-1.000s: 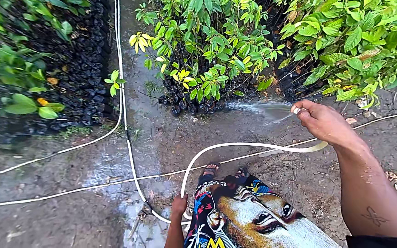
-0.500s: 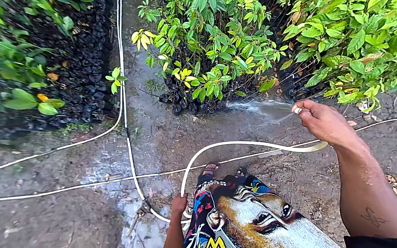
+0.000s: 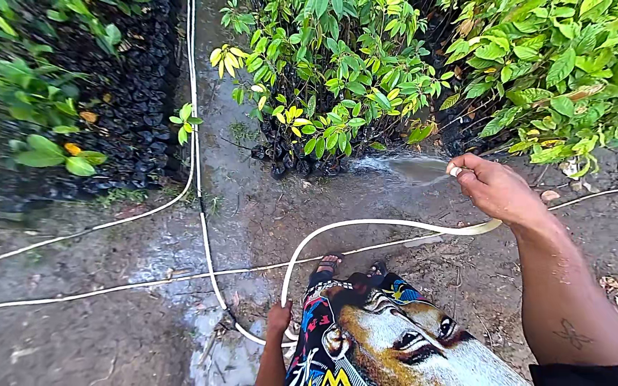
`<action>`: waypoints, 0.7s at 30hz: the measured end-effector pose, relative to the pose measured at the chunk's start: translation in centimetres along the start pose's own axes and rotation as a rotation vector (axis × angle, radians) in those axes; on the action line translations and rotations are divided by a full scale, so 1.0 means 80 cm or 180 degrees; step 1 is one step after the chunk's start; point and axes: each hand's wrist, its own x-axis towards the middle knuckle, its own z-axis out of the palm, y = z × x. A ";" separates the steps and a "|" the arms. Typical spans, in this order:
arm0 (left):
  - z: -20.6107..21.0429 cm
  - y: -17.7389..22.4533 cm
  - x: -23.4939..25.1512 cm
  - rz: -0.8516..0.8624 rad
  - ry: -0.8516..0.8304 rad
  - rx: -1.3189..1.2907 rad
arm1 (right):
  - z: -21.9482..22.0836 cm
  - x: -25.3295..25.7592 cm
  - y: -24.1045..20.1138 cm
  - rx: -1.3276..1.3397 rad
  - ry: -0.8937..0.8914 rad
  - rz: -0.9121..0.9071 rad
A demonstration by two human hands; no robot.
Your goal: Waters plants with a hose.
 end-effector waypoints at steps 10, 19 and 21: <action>0.001 -0.005 -0.001 -0.0003 0.0023 0.0019 | 0.002 0.003 -0.008 -0.0110 -0.0040 -0.0024; 0.003 -0.007 0.001 -0.0003 0.0006 -0.0086 | 0.005 0.004 -0.014 -0.0167 -0.0021 -0.0065; 0.002 -0.008 0.001 0.0000 0.0001 -0.0093 | 0.009 0.004 -0.018 -0.0142 -0.0029 -0.0146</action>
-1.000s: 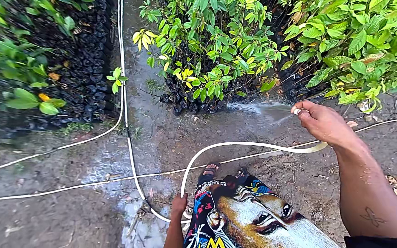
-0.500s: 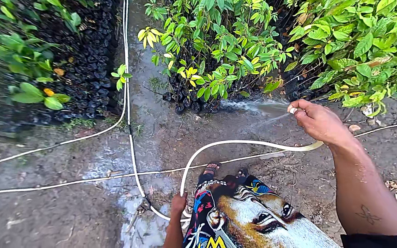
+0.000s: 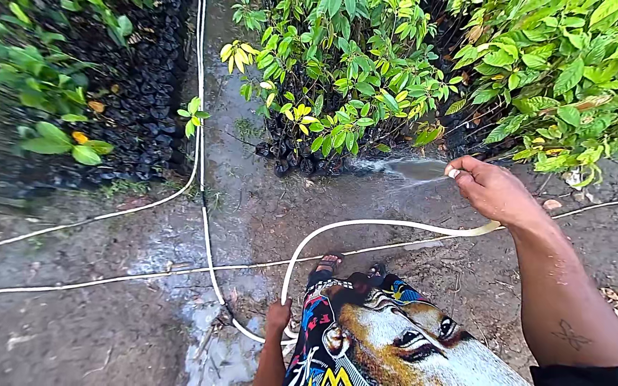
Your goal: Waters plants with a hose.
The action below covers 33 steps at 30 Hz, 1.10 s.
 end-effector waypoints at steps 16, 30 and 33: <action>0.001 -0.009 -0.007 -0.0065 0.0052 -0.0047 | 0.029 0.005 -0.030 -0.0099 -0.0387 -0.0168; 0.003 -0.014 -0.007 -0.0062 0.0033 -0.0191 | 0.033 0.003 -0.047 -0.0023 -0.0414 -0.0283; 0.002 -0.018 -0.009 -0.0076 0.0056 -0.0227 | 0.034 0.005 -0.047 -0.0025 -0.0427 -0.0285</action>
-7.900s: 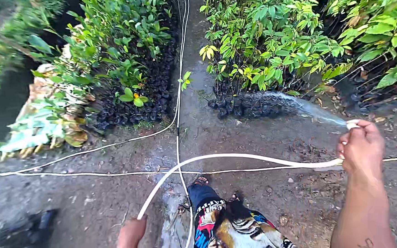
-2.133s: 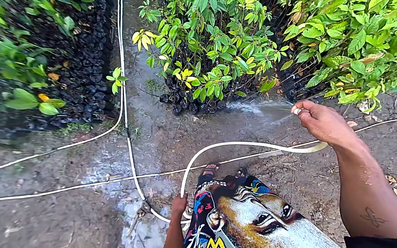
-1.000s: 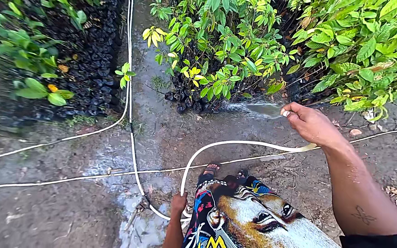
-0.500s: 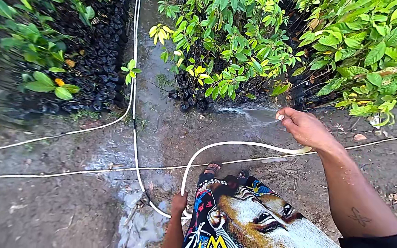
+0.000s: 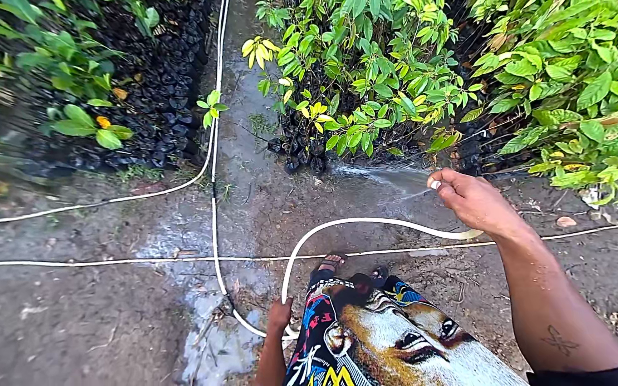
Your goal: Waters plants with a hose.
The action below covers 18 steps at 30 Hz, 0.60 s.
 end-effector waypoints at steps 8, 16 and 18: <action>0.002 -0.008 0.000 -0.0066 0.0000 0.0026 | 0.007 0.004 -0.007 0.0122 -0.0081 -0.0132; 0.003 -0.011 0.002 -0.0085 0.0042 -0.0074 | 0.007 0.010 -0.021 0.0239 -0.0083 -0.0209; 0.002 -0.012 0.003 -0.0086 0.0046 -0.0098 | 0.008 0.012 -0.024 0.0220 -0.0087 -0.0204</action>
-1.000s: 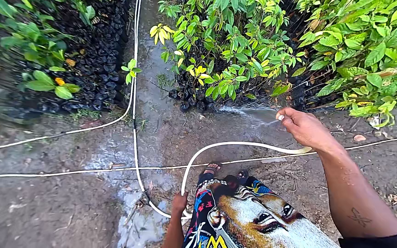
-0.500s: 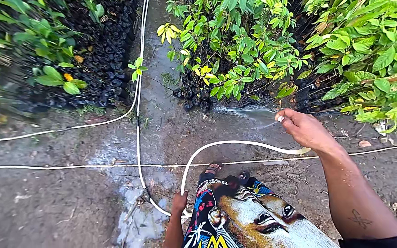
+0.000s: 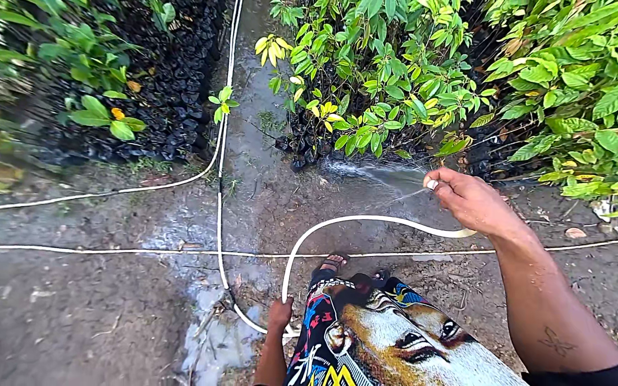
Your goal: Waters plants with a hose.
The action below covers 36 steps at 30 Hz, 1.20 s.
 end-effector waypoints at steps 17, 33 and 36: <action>-0.001 -0.013 -0.004 -0.0067 0.0096 -0.0336 | 0.029 0.024 -0.011 -0.0018 0.0151 -0.0347; 0.002 -0.009 -0.002 -0.0093 0.0082 -0.0330 | 0.059 0.025 -0.018 0.0029 0.0042 -0.0449; 0.001 -0.011 -0.004 -0.0116 0.0094 -0.0334 | 0.060 0.027 -0.018 0.0042 -0.0009 -0.0487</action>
